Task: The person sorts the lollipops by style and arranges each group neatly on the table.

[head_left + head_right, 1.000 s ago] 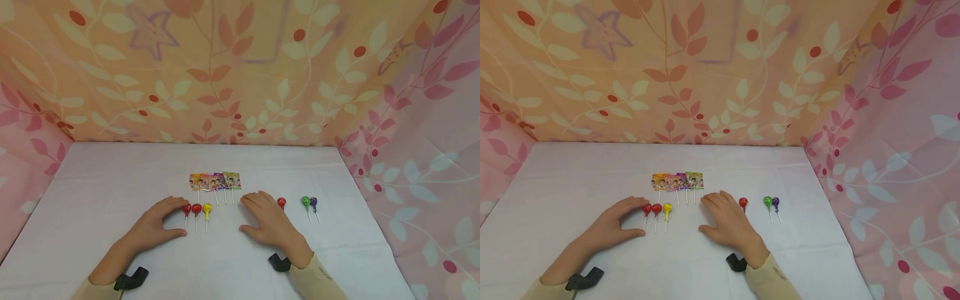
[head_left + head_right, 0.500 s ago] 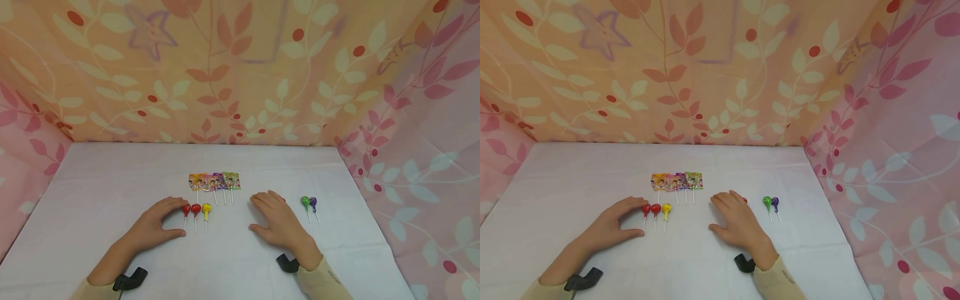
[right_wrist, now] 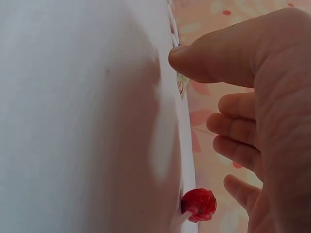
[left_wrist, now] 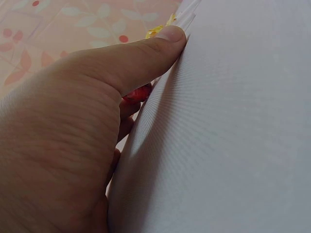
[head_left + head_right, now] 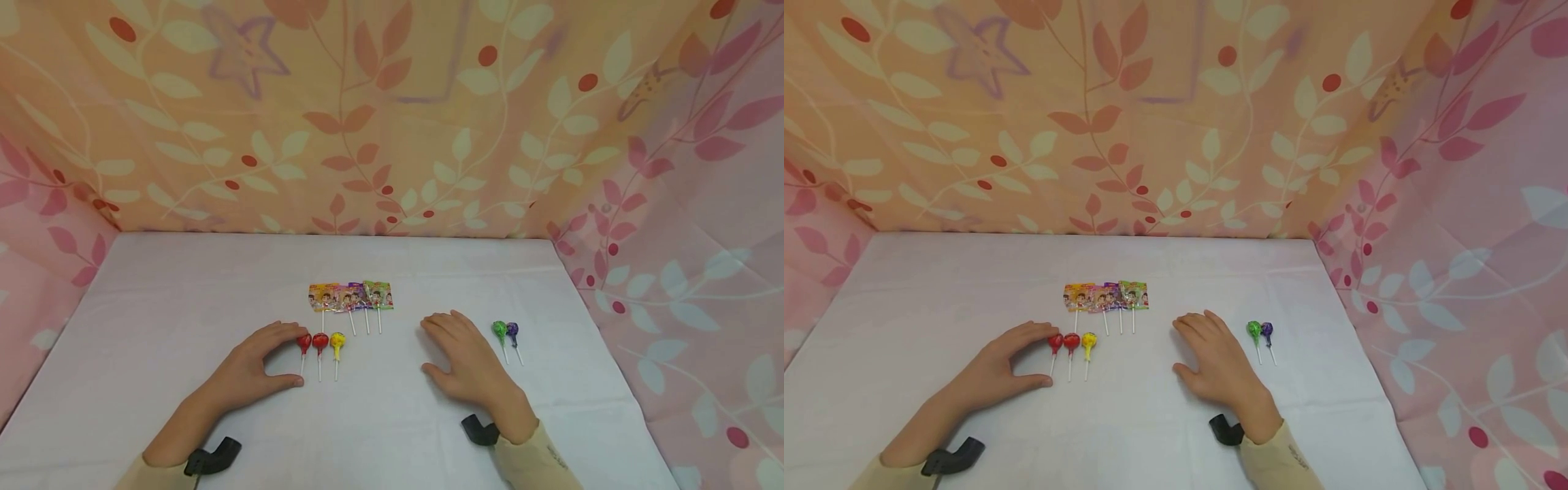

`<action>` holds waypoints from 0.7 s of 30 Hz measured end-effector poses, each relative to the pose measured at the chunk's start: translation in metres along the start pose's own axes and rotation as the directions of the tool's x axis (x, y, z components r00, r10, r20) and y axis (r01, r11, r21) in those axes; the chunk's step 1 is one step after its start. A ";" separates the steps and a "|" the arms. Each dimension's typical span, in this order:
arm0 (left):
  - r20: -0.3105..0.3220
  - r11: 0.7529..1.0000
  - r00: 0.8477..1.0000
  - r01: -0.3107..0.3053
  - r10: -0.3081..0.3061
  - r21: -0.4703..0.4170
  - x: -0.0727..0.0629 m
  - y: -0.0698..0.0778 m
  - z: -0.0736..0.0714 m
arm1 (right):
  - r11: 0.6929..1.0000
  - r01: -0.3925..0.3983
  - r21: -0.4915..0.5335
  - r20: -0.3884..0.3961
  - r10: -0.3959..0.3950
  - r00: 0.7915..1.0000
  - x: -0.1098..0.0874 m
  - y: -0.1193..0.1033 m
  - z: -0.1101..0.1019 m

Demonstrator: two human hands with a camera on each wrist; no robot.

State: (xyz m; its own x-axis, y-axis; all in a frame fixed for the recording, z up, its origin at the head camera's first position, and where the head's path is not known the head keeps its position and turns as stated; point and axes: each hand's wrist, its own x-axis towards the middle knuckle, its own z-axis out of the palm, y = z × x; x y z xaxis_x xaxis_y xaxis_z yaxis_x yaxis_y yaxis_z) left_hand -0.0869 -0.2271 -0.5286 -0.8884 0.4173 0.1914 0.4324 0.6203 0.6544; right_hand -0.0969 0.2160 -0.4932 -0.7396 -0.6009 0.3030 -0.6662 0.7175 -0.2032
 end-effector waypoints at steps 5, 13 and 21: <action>0.002 1.000 1.000 0.003 -0.003 -0.002 0.000 -0.001 0.000 | 1.000 -0.005 0.010 -0.011 0.005 1.000 -0.003 0.002 -0.004; 0.003 1.000 1.000 0.011 -0.011 -0.007 0.000 0.000 0.000 | 0.999 -0.042 -0.011 -0.004 0.042 0.999 -0.013 0.012 -0.006; 0.004 1.000 1.000 0.011 -0.011 -0.008 0.000 0.000 0.000 | 0.994 -0.105 0.007 0.017 0.105 0.994 -0.025 0.017 -0.010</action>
State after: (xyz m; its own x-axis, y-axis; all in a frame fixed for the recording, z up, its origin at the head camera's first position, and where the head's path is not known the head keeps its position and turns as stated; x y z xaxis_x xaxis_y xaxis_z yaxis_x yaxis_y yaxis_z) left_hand -0.0874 -0.2271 -0.5288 -0.8923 0.4136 0.1812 0.4215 0.6192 0.6625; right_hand -0.0890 0.2468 -0.4953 -0.8070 -0.5284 0.2638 -0.5855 0.7742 -0.2404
